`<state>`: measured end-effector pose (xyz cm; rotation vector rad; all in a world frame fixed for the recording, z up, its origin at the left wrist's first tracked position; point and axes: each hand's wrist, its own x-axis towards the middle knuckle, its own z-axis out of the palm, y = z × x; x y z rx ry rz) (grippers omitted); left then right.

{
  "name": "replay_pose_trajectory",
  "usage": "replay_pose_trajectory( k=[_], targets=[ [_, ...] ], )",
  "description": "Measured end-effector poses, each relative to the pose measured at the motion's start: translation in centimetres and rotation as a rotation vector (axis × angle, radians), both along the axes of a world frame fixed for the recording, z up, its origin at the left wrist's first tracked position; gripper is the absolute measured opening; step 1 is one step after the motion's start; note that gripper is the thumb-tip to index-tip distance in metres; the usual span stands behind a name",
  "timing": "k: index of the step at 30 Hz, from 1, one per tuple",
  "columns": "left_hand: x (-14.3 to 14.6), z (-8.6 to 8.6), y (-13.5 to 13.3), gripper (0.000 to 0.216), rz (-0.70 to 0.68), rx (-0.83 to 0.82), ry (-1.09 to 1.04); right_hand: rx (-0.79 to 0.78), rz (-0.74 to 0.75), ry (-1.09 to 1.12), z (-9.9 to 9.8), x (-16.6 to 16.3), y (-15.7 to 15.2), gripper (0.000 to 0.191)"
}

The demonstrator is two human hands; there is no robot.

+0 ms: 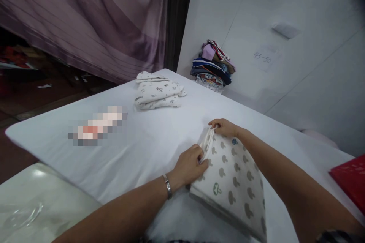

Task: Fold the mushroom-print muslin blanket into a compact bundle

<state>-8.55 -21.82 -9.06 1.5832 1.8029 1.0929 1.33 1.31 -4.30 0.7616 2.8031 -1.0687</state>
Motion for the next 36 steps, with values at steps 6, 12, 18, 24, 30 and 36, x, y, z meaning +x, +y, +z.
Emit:
replay_pose_trajectory(
  k=[6, 12, 18, 24, 30, 36],
  targets=[
    [0.0, 0.4, -0.1, 0.021, 0.011, -0.025, -0.049, -0.016, 0.002, 0.057, 0.0, 0.3, -0.2, 0.008],
    [0.0, 0.3, -0.1, 0.038, 0.073, -0.122, -0.17, -0.092, -0.056, 0.174, -0.1, 0.8, -0.2, 0.008],
    [-0.3, 0.4, 0.1, 0.05, 0.002, -0.132, -0.151, -0.242, -0.099, 0.273, -1.3, 1.1, -0.2, 0.013],
    [-0.6, 0.6, 0.2, 0.05, -0.054, -0.144, -0.147, -0.207, -0.109, 0.293, -1.2, 1.6, -0.4, 0.015],
    [-0.6, 0.4, 0.2, 0.041, -0.058, -0.142, -0.211, -0.141, -0.116, 0.282, -1.5, 1.6, -0.3, 0.016],
    [-0.3, 0.1, 0.5, 0.021, 0.003, -0.073, -0.283, -0.107, -0.119, 0.288, -1.9, 1.3, -0.4, 0.017]
  ],
)
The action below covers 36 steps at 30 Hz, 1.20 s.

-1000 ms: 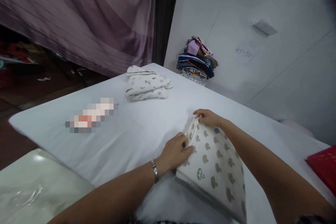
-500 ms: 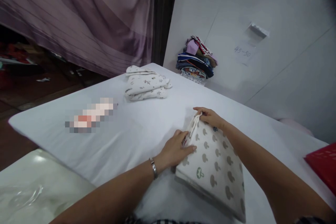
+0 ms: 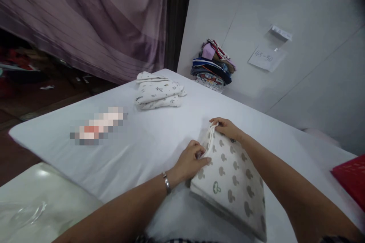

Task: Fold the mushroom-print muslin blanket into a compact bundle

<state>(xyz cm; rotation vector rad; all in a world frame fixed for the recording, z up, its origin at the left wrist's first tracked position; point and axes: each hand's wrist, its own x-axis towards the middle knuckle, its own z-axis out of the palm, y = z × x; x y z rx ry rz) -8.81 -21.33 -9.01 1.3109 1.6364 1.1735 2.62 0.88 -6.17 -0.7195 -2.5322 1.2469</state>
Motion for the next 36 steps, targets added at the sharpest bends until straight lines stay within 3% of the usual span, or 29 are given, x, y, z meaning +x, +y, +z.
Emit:
replay_pose_trajectory(
  k=[8, 14, 20, 27, 30, 36],
  targets=[
    [0.0, -0.1, 0.2, 0.022, 0.083, -0.052, 0.145, 0.039, -0.097, -0.157, 0.0, -0.9, -0.6, 0.02],
    [0.0, 0.4, 0.1, 0.021, 0.094, -0.097, 0.13, 0.022, -0.098, -0.186, 0.1, -0.9, -0.3, 0.024],
    [0.0, 0.2, 0.2, 0.018, 0.126, -0.162, -0.006, 0.285, -0.05, -0.242, 0.1, -0.5, 0.3, 0.045],
    [-0.2, -1.0, 0.6, 0.02, 0.106, -0.091, -0.099, 0.352, -0.214, -0.25, -1.1, -0.1, 0.2, 0.046],
    [-0.4, -0.9, 0.6, 0.024, 0.094, -0.107, -0.081, 0.406, -0.206, -0.282, -1.6, -0.3, 0.0, 0.043],
    [-0.6, -0.4, 0.6, 0.033, 0.055, -0.12, -0.083, 0.606, -0.188, -0.223, -0.2, 1.4, -3.1, 0.047]
  ],
)
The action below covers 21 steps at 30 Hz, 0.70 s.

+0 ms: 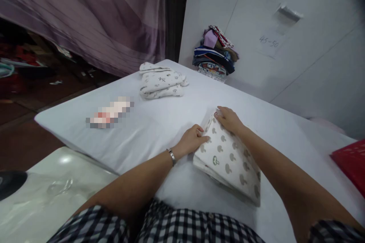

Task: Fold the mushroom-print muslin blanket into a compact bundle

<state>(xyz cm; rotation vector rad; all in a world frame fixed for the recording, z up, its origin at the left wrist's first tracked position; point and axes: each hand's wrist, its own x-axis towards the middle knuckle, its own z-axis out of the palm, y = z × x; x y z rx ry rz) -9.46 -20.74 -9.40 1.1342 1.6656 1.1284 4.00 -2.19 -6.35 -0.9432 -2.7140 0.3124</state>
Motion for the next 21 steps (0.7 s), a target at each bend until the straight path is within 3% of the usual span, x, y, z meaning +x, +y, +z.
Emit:
replay_pose_trajectory(
  k=[3, 8, 11, 14, 18, 21],
  targets=[
    [-0.1, 0.1, 0.0, 0.036, -0.029, -0.004, -0.037, 0.022, 0.109, 0.084, -0.3, 1.8, -4.0, 0.049],
    [-0.1, 0.0, 0.1, 0.036, -0.068, 0.009, -0.074, -0.092, 0.132, -0.06, -1.8, 4.4, -9.2, 0.053],
    [-0.1, 0.1, 0.0, 0.032, -0.07, 0.052, -0.12, -0.084, 0.08, 0.083, -0.7, 5.0, -10.7, 0.05],
    [-0.3, 0.5, -0.6, 0.025, -0.016, 0.046, -0.154, -0.077, 0.133, 0.227, 1.1, 5.0, -13.2, 0.04],
    [-0.4, 1.1, -2.5, 0.012, 0.078, -0.018, -0.17, -0.047, 0.223, 0.075, 1.3, 4.7, -16.9, 0.036],
    [0.2, 1.2, -4.7, 0.011, 0.131, -0.043, -0.157, 0.02, 0.199, -0.009, 0.4, 4.3, -17.7, 0.031]
  ],
)
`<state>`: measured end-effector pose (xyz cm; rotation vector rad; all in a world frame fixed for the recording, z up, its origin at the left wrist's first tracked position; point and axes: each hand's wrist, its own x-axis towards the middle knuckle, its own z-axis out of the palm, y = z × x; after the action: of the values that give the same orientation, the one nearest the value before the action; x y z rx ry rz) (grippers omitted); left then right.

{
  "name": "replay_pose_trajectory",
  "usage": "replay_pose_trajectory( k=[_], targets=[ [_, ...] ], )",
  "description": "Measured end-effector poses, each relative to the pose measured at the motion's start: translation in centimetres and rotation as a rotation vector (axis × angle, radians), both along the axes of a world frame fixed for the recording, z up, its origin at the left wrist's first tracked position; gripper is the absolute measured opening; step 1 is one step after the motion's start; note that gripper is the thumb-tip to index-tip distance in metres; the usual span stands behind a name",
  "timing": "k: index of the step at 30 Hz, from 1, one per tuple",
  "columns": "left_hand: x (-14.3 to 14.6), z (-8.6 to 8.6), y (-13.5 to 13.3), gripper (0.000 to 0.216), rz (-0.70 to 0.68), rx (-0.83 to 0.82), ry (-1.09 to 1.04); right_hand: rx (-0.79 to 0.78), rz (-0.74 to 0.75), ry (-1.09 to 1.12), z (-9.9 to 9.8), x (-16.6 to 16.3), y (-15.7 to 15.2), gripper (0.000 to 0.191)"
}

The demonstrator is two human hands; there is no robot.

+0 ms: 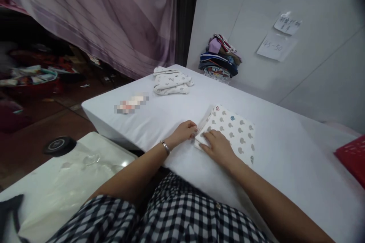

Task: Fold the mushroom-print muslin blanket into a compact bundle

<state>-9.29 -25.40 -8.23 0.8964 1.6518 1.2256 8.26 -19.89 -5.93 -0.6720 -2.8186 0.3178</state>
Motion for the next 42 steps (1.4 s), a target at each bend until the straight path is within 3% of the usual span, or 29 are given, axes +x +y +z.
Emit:
replay_pose_trajectory(
  k=[5, 10, 16, 23, 30, 34, 38, 42],
  targets=[
    [2.1, -0.7, -3.2, 0.025, 0.127, 0.026, -0.071, -0.2, -0.048, 0.153, -0.4, 0.3, 1.4, 0.019],
    [3.8, -1.0, -4.4, 0.037, 0.044, -0.006, -0.088, -0.422, -0.123, 0.444, 0.2, 1.3, 2.0, 0.025],
    [4.6, -0.6, -3.9, 0.027, 0.072, -0.002, -0.021, -0.263, -0.069, 0.434, 0.2, 1.3, 1.3, 0.023],
    [4.8, -0.1, -4.3, 0.02, 0.144, 0.0, -0.099, 0.0, 0.016, 0.017, 0.5, 0.6, -1.0, 0.022],
    [4.8, -0.2, -4.6, 0.019, 0.164, 0.081, -0.047, 0.17, 0.039, -0.051, 0.1, 0.3, -2.1, 0.027],
    [4.8, -0.2, -4.5, 0.024, 0.123, 0.19, -0.03, -0.12, -0.008, 0.143, 0.0, 0.7, -0.5, 0.015],
    [4.4, -1.2, -4.5, 0.026, 0.161, 0.141, 0.018, -0.526, -0.135, 0.44, 0.4, 1.3, 1.2, 0.022],
    [4.2, -1.8, -4.1, 0.035, 0.133, 0.057, -0.02, -0.671, -0.184, 0.528, 0.5, 1.6, 1.5, 0.028]
  ],
)
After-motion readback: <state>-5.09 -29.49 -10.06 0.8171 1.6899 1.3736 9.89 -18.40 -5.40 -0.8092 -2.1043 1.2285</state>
